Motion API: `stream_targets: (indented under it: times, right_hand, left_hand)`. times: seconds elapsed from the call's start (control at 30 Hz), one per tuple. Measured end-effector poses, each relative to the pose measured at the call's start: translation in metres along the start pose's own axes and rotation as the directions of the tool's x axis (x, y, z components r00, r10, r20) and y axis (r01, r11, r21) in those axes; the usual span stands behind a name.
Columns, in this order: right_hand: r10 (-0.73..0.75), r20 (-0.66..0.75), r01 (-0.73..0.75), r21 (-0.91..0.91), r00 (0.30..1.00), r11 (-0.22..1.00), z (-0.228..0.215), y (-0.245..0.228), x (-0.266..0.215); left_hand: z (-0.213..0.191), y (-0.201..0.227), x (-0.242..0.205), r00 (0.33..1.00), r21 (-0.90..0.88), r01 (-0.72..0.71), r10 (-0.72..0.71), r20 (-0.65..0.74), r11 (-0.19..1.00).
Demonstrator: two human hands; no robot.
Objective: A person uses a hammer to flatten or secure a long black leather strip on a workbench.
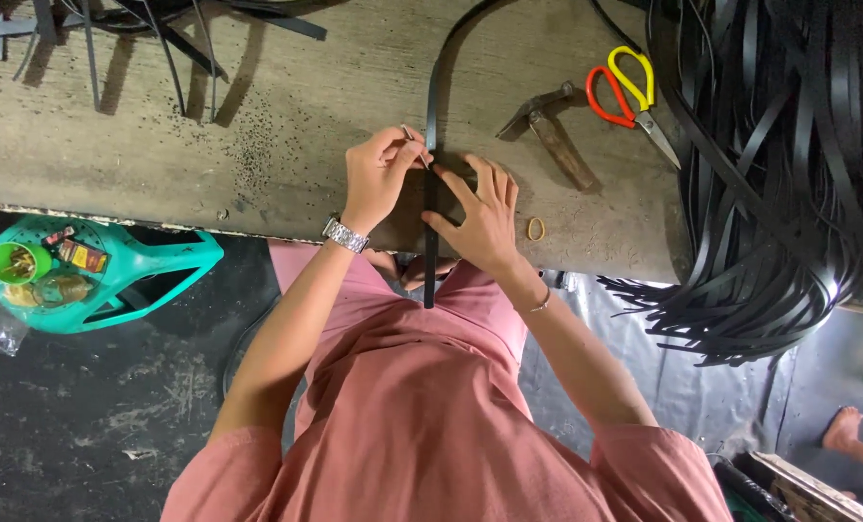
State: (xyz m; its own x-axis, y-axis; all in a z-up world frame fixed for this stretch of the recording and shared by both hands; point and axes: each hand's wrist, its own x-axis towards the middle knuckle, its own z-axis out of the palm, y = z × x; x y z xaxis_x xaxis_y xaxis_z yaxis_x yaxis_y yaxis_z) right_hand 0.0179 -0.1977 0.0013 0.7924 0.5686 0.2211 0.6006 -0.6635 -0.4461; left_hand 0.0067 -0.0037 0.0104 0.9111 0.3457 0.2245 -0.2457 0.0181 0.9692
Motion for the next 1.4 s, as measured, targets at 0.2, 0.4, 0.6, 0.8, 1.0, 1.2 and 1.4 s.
stream_targets:
  times: [0.2, 0.4, 0.6, 0.8, 1.0, 1.2, 1.4]
  right_hand:
    - [-0.02, 0.006, 0.02, -0.02, 1.0, 1.0, -0.005, 0.004, 0.008]
    - [-0.03, 0.014, 0.031, -0.015, 0.999, 0.999, -0.008, 0.003, 0.01]
    - [-0.025, 0.021, 0.025, -0.019, 0.999, 1.0, -0.014, -0.001, 0.011]
    - [-0.018, 0.028, 0.019, -0.028, 0.999, 0.999, -0.012, 0.0, 0.011]
    - [0.012, -0.163, -0.047, -0.211, 0.986, 0.976, -0.035, 0.017, 0.021]
    - [0.039, -0.142, -0.129, -0.711, 0.989, 0.691, -0.076, 0.09, 0.014]
    - [0.348, -0.041, -0.349, -0.048, 0.937, 0.936, -0.08, 0.078, 0.005]
  left_hand:
    - [0.0, -0.008, 0.0, 0.998, 0.083, -0.052, 0.048, 0.052, 0.995]
    - [0.002, -0.006, 0.001, 0.996, 0.107, -0.077, 0.072, 0.053, 0.991]
    - [0.001, -0.006, 0.002, 0.996, 0.102, -0.076, 0.071, 0.054, 0.992]
    - [0.003, -0.016, 0.0, 0.983, 0.213, -0.179, 0.164, 0.086, 0.961]
    - [0.005, -0.013, -0.001, 0.951, 0.372, -0.306, 0.27, 0.148, 0.876]
    - [0.001, -0.002, -0.001, 0.92, 0.336, -0.376, 0.306, 0.245, 0.863]
    - [0.005, 0.003, -0.001, 0.91, 0.324, -0.404, 0.341, 0.235, 0.856]
